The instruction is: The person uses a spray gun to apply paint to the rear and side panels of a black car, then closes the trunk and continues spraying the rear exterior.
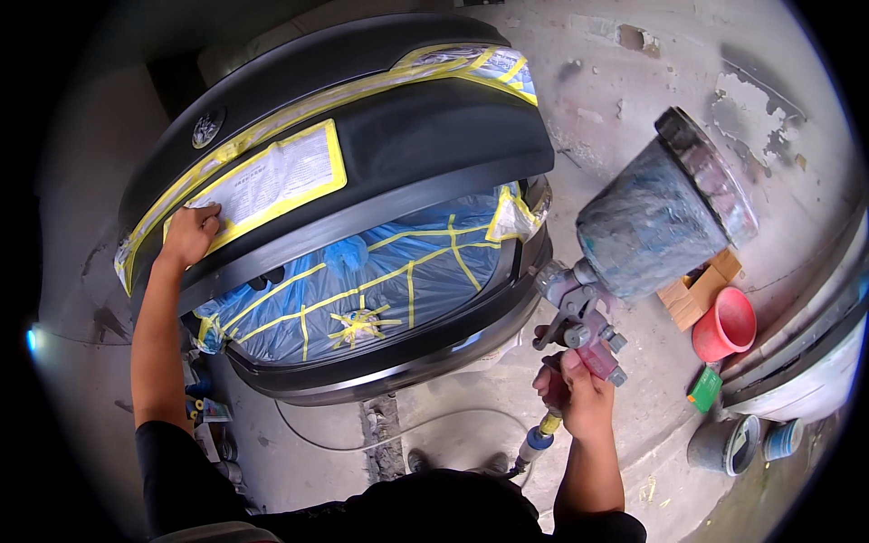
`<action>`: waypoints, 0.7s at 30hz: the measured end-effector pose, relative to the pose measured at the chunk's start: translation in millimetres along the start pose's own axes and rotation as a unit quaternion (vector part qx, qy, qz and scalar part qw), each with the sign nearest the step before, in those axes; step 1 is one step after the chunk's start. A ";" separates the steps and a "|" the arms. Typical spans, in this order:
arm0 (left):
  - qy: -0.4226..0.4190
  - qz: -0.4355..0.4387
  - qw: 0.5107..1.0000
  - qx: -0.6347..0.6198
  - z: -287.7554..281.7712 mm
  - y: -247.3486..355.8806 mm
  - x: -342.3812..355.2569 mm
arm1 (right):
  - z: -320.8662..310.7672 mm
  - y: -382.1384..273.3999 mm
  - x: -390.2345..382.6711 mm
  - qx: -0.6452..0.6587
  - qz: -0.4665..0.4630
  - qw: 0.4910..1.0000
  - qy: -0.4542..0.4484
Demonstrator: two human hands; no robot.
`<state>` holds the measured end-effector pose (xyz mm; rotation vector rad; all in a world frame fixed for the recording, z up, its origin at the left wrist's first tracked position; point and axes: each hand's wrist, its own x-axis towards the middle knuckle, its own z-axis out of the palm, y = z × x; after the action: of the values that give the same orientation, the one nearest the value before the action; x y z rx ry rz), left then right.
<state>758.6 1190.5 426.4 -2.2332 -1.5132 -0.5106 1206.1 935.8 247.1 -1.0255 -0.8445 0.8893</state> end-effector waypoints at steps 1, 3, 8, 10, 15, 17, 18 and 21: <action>0.003 0.004 1.000 -0.002 -1.4 3.2 -1.6 | 0.7 -4.4 -0.6 0.011 0.003 1.000 -0.011; -0.012 0.001 1.000 0.001 -4.5 5.2 -2.3 | 3.8 -13.2 2.2 0.034 0.002 0.998 -0.050; -0.025 -0.013 1.000 0.001 -11.0 12.3 -4.1 | 11.4 -45.6 12.6 -0.015 0.049 0.991 -0.127; -0.046 -0.002 0.999 0.007 -12.3 13.6 -6.5 | 22.2 -62.3 18.6 -0.017 0.060 0.988 -0.144; -0.050 -0.002 0.999 0.020 11.5 29.7 -30.4 | 22.8 -80.8 35.5 -0.007 0.072 0.980 -0.184; -0.074 -0.025 0.997 0.009 13.7 39.7 -33.5 | 22.1 -82.3 46.6 -0.006 0.056 0.983 -0.175; -0.086 -0.037 0.996 -0.006 12.7 43.6 -33.1 | 20.8 -90.9 52.9 -0.032 0.078 0.982 -0.172; -0.082 -0.041 0.995 -0.039 27.2 40.2 -39.9 | 5.3 -90.6 69.9 -0.091 0.089 0.984 -0.124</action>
<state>784.3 1159.3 378.4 -2.3307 -1.7002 -0.4253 1247.7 977.4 345.4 -1.1782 -1.0709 1.1238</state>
